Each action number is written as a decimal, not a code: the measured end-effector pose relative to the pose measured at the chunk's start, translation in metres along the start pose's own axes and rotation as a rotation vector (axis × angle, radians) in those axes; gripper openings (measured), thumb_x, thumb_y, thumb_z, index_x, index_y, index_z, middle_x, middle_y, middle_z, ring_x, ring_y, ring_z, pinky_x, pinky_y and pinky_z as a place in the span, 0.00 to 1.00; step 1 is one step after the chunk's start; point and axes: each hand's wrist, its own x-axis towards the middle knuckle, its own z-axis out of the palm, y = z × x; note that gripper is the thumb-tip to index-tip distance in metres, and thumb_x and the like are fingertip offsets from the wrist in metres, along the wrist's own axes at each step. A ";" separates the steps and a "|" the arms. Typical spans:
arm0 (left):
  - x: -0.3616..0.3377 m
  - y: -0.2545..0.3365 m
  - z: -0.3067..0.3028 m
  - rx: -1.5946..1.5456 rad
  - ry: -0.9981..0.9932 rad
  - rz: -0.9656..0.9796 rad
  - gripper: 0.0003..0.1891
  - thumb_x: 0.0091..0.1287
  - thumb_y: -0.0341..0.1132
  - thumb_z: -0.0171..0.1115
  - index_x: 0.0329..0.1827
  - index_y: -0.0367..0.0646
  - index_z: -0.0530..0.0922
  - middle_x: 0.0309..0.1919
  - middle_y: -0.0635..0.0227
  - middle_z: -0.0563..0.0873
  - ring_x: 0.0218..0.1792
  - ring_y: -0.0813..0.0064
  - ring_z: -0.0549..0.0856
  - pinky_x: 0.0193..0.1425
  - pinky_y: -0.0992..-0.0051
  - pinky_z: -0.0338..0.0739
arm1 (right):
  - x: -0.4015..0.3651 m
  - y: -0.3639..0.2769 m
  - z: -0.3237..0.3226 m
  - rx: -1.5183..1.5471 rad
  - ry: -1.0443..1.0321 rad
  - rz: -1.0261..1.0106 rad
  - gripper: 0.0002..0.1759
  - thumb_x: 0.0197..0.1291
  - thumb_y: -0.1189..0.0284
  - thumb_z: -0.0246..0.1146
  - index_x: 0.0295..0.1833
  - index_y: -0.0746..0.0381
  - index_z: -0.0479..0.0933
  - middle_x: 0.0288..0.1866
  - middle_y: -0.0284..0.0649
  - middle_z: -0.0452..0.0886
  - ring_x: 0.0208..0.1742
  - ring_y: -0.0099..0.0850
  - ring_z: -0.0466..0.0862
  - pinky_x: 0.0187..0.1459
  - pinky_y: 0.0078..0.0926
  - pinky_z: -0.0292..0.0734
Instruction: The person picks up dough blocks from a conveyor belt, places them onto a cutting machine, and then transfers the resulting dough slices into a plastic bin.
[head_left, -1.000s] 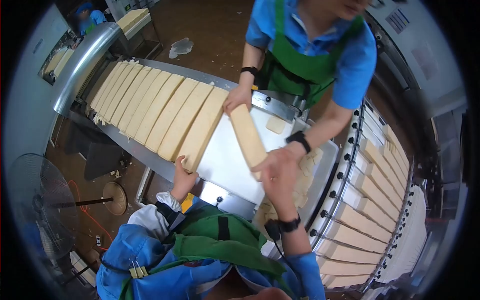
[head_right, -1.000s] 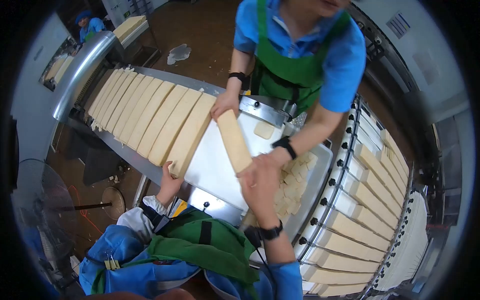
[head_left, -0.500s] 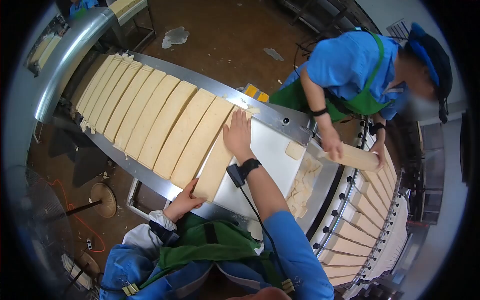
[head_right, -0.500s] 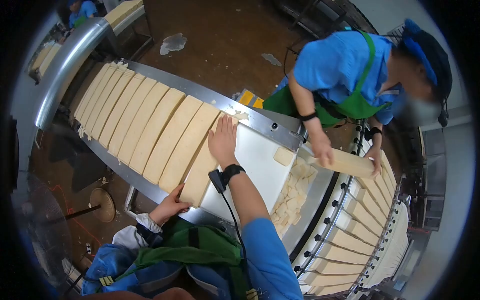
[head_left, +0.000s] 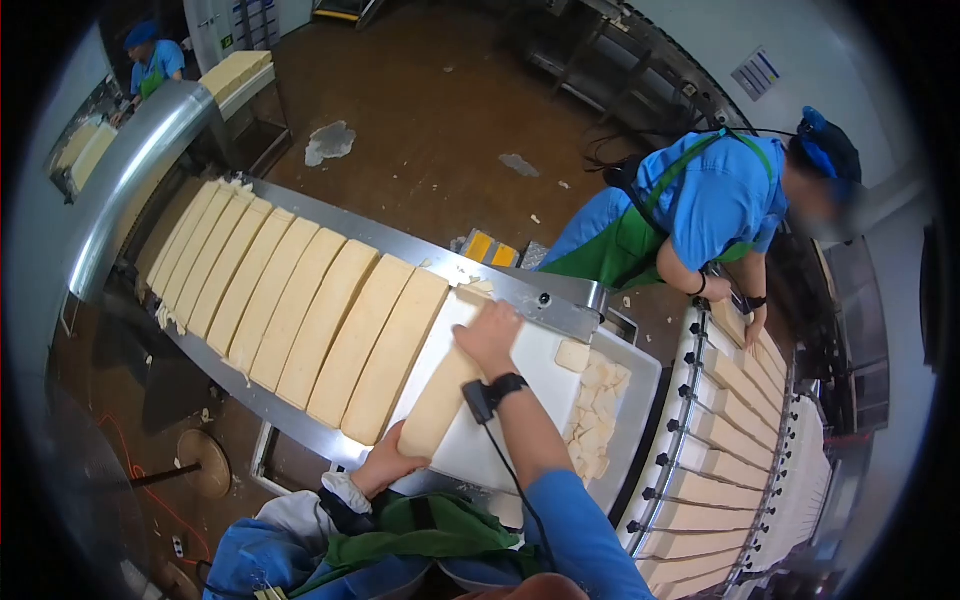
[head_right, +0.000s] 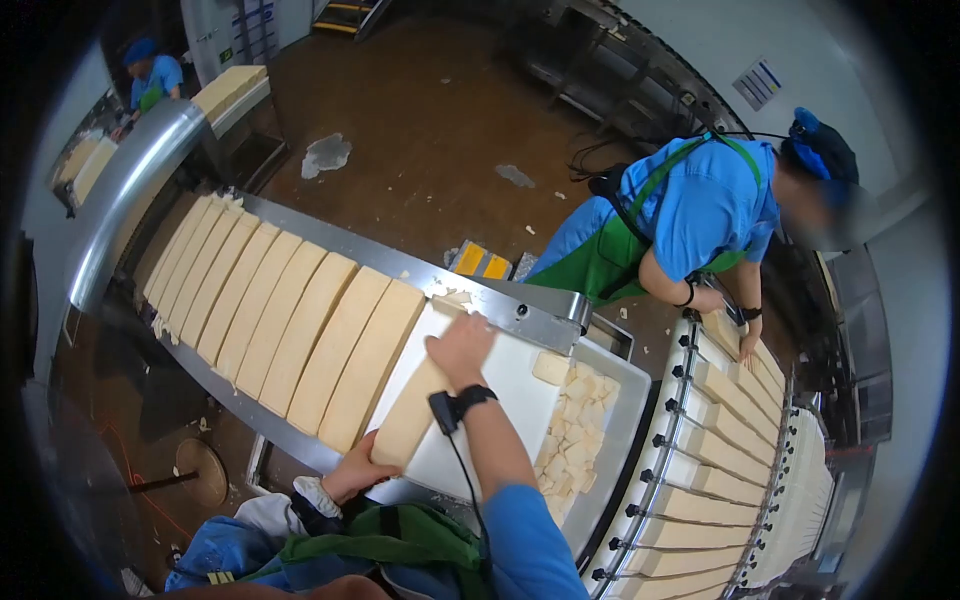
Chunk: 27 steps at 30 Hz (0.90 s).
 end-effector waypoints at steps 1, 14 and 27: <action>0.022 -0.037 0.000 0.308 0.132 0.392 0.51 0.53 0.42 0.83 0.82 0.50 0.65 0.52 0.57 0.90 0.44 0.59 0.91 0.49 0.62 0.86 | -0.009 0.027 0.012 -0.100 0.105 0.049 0.48 0.51 0.42 0.71 0.68 0.69 0.77 0.72 0.53 0.75 0.77 0.47 0.70 0.79 0.59 0.58; 0.039 0.023 0.027 1.021 0.053 0.367 0.50 0.39 0.45 0.86 0.72 0.54 0.73 0.47 0.51 0.91 0.48 0.41 0.89 0.56 0.53 0.85 | -0.212 0.216 0.016 0.227 -0.001 -0.043 0.50 0.40 0.59 0.83 0.73 0.42 0.73 0.48 0.57 0.85 0.50 0.57 0.86 0.51 0.50 0.83; -0.037 0.053 0.305 0.943 -0.745 0.666 0.48 0.43 0.39 0.86 0.72 0.43 0.74 0.57 0.50 0.85 0.59 0.51 0.85 0.67 0.60 0.79 | -0.528 0.389 -0.064 0.187 0.500 0.691 0.39 0.40 0.69 0.82 0.63 0.46 0.80 0.48 0.53 0.80 0.53 0.55 0.81 0.54 0.50 0.80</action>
